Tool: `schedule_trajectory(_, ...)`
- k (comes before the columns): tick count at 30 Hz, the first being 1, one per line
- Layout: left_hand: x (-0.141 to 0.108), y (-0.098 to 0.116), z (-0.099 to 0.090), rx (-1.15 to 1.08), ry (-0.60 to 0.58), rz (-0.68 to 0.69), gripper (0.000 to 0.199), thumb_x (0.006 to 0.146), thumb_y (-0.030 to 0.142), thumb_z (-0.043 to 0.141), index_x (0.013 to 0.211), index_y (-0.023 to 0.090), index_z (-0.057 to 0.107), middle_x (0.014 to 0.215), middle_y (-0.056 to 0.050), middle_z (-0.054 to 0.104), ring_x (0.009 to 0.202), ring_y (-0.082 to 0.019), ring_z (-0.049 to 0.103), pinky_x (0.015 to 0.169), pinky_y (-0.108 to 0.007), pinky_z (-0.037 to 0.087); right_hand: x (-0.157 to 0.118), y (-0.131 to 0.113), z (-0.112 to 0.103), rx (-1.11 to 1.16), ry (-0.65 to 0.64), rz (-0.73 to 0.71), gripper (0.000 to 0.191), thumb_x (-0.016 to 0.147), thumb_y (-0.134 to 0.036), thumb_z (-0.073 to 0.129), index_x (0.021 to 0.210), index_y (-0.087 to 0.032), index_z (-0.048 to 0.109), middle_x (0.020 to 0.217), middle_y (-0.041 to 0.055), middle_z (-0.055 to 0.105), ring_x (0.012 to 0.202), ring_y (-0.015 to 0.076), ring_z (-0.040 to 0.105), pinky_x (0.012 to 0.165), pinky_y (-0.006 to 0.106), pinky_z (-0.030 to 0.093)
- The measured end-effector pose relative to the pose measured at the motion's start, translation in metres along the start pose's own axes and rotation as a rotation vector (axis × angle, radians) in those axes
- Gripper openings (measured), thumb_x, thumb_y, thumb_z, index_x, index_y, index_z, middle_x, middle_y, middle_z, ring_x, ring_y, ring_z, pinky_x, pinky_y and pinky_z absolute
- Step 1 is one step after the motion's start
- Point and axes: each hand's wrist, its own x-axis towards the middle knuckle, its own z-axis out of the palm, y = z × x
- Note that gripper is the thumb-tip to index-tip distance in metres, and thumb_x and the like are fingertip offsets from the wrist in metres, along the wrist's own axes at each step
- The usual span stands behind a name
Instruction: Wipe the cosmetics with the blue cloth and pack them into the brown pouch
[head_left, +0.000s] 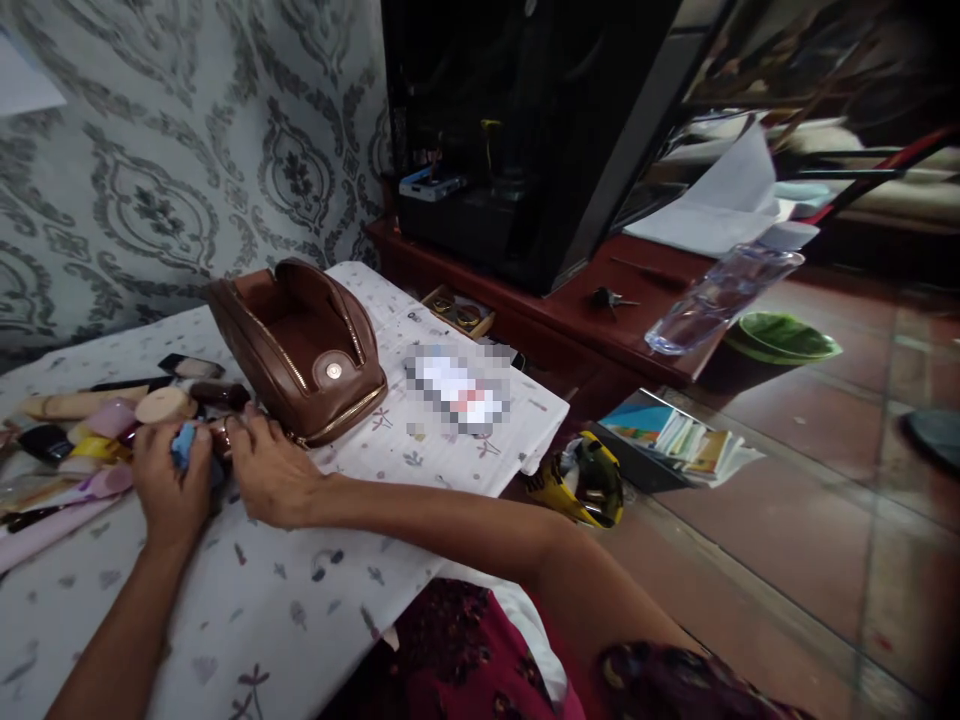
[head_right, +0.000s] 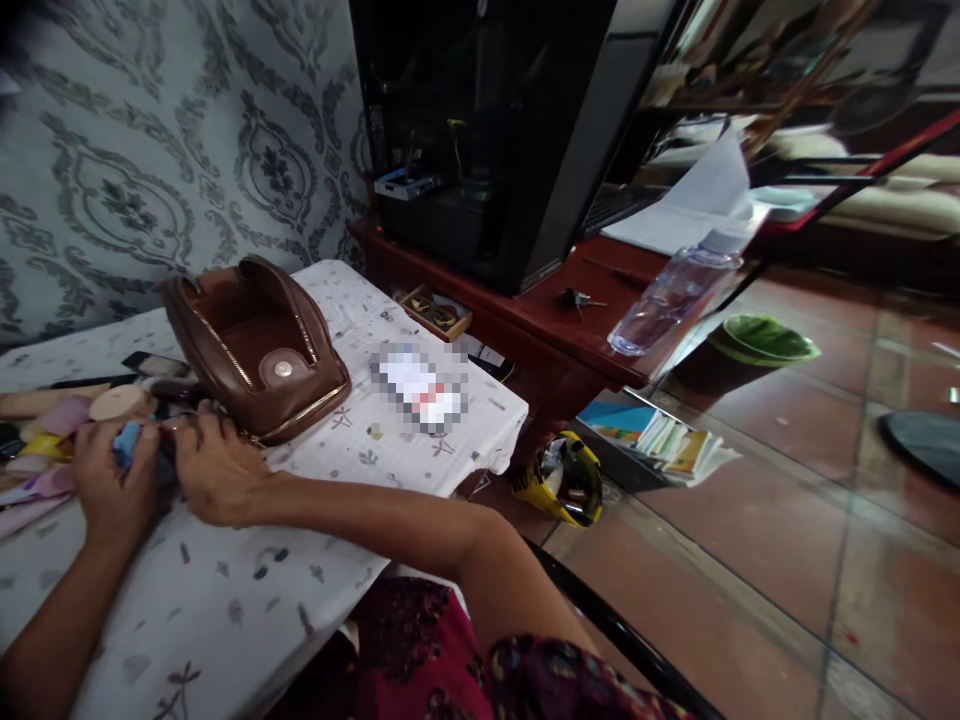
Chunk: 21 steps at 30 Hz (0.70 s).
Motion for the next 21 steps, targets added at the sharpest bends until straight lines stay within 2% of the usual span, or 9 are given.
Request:
schedule_trajectory(2,-0.002,0.001,-0.003,-0.008,0.029,-0.014,0.025,0.085,0.047,0.052,0.078,0.022,0.054,0.078,-0.004,0.052,0.085,-0.026,0.055,0.087,-0.045,0.048,0.007,0.003,0.010,0.040,-0.018,0.005,0.066,0.090,-0.012,0.051,0.151,-0.002,0.026,0.153,0.0293,0.039,0.137,0.0348,0.049,0.105,0.050,0.051)
schedule_trajectory(5,-0.004,0.001,-0.003,-0.041,0.063,-0.060,0.023,0.084,0.045,0.054,0.078,0.023,0.053,0.076,-0.002,0.052,0.081,-0.024,0.055,0.082,-0.042,0.048,0.010,0.011,0.013,0.132,-0.066,0.006,0.068,0.092,-0.018,0.055,0.151,-0.005,0.024,0.143,0.0257,0.052,0.131,0.0312,0.055,0.105,0.047,0.052)
schedule_trajectory(11,-0.012,0.002,-0.011,-0.127,0.060,-0.170,0.024,0.088,0.045,0.053,0.092,0.022,0.059,0.089,-0.004,0.063,0.086,-0.024,0.061,0.084,-0.041,0.050,0.010,0.012,0.006,0.162,-0.074,0.020,0.079,0.090,-0.038,0.069,0.150,-0.009,0.026,0.139,0.0225,0.052,0.131,0.0327,0.056,0.099,0.046,0.055)
schedule_trajectory(15,-0.029,0.002,-0.028,-0.156,-0.006,-0.212,0.027,0.089,0.046,0.053,0.097,0.024,0.066,0.095,-0.006,0.067,0.087,-0.027,0.062,0.083,-0.044,0.051,0.010,0.009,0.003,0.130,-0.103,0.043,0.064,0.091,-0.040,0.069,0.140,-0.013,0.039,0.135,0.0191,0.053,0.125,0.0309,0.060,0.097,0.043,0.057)
schedule_trajectory(18,-0.039,0.004,-0.035,-0.156,-0.016,-0.151,0.031,0.093,0.044,0.047,0.105,0.025,0.069,0.103,-0.009,0.069,0.102,-0.032,0.064,0.095,-0.050,0.049,0.010,0.009,0.000,0.103,-0.126,0.004,0.059,0.090,-0.041,0.071,0.134,-0.015,0.042,0.129,0.0164,0.057,0.122,0.0296,0.061,0.096,0.040,0.056)
schedule_trajectory(21,-0.043,0.007,-0.032,-0.131,-0.032,0.013,0.034,0.096,0.039,0.043,0.114,0.024,0.068,0.116,-0.012,0.069,0.117,-0.032,0.062,0.106,-0.050,0.045,0.009,0.011,-0.001,0.072,-0.139,-0.077,0.052,0.092,-0.038,0.066,0.132,-0.017,0.041,0.127,0.0147,0.059,0.115,0.0284,0.064,0.092,0.041,0.057)
